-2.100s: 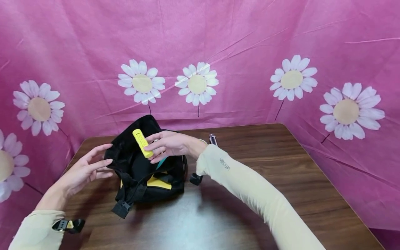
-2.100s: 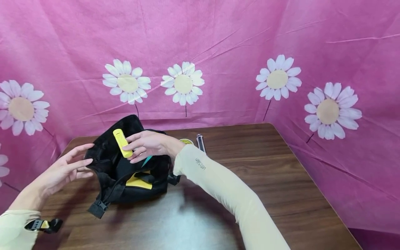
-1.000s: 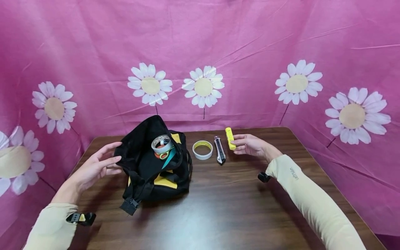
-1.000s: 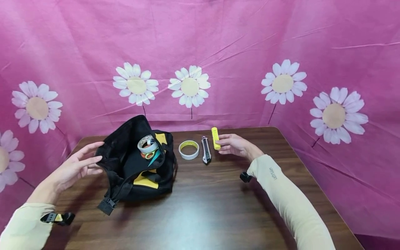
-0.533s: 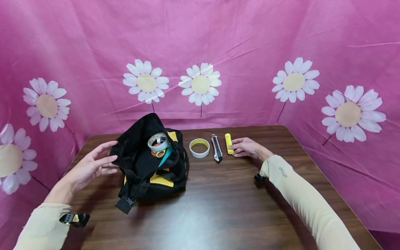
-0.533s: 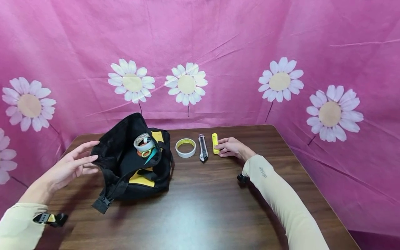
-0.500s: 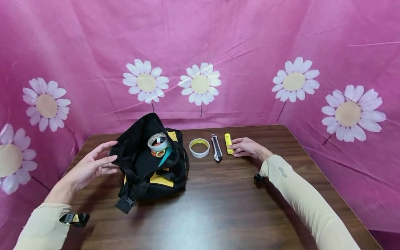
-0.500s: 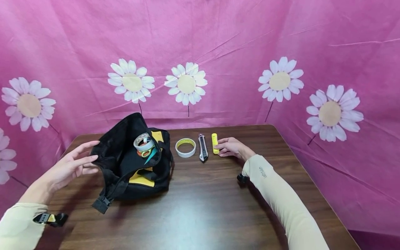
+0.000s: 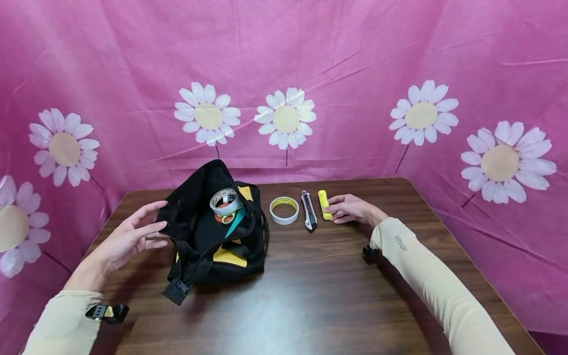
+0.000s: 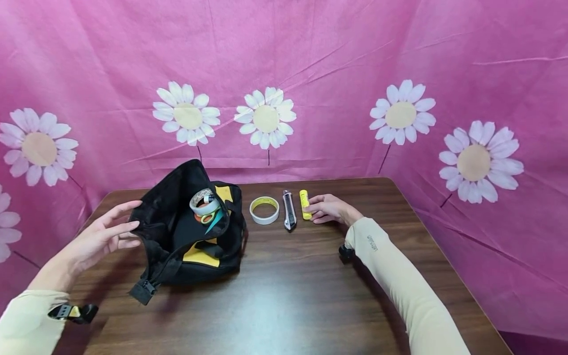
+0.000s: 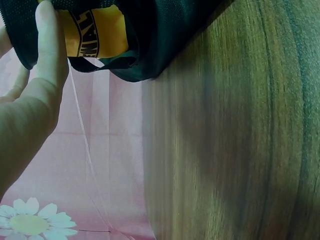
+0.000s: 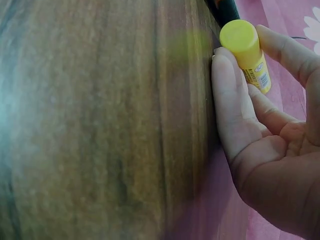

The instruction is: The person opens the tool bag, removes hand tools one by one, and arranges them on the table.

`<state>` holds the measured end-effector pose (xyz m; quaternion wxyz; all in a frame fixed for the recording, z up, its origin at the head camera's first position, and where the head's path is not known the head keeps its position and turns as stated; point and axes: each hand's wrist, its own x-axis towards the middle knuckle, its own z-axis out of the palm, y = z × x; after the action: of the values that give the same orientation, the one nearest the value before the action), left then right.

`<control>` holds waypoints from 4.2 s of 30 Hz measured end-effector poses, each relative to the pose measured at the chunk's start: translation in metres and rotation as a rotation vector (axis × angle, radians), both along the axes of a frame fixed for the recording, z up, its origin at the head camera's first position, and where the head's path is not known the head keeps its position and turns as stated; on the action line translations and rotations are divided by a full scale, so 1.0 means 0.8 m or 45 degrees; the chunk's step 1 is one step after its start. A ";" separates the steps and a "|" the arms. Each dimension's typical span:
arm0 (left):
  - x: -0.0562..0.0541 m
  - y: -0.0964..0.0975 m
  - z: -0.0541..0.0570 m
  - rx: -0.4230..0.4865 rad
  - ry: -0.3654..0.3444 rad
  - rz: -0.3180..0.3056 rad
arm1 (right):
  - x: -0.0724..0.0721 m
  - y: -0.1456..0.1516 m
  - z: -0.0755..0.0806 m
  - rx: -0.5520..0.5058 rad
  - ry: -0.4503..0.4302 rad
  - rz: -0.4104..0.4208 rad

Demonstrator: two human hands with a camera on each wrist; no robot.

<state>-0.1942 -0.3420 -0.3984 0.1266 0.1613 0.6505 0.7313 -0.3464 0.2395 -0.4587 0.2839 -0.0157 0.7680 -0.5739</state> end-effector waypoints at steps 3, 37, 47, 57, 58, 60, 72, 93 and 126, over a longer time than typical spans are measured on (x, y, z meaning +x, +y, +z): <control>0.002 0.000 0.002 -0.014 0.006 0.016 | -0.001 -0.001 0.002 0.016 0.016 0.012; 0.007 0.000 0.001 -0.119 0.001 0.075 | 0.000 0.002 -0.006 0.028 0.085 0.060; 0.007 0.003 0.002 -0.119 -0.014 0.088 | -0.002 0.005 -0.006 0.018 0.030 0.025; 0.003 0.003 0.003 -0.076 0.004 0.054 | -0.004 -0.001 0.011 0.033 -0.068 0.037; 0.003 0.002 0.003 -0.071 0.006 0.050 | -0.003 -0.002 0.014 0.038 -0.074 0.043; 0.004 0.001 0.003 -0.065 0.009 0.042 | -0.002 -0.005 0.020 0.050 -0.086 0.054; 0.002 0.004 0.008 -0.128 -0.001 0.051 | -0.002 -0.018 0.077 0.111 -0.024 0.167; 0.000 0.009 0.018 -0.082 0.011 0.016 | 0.055 -0.186 0.218 -0.254 0.250 0.528; 0.004 0.008 0.009 -0.065 0.041 0.060 | 0.071 -0.359 0.118 -0.276 0.070 0.197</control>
<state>-0.1906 -0.3353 -0.3909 0.1027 0.1544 0.6746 0.7145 -0.2893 -0.0479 -0.3644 0.3028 -0.1212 0.7055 -0.6292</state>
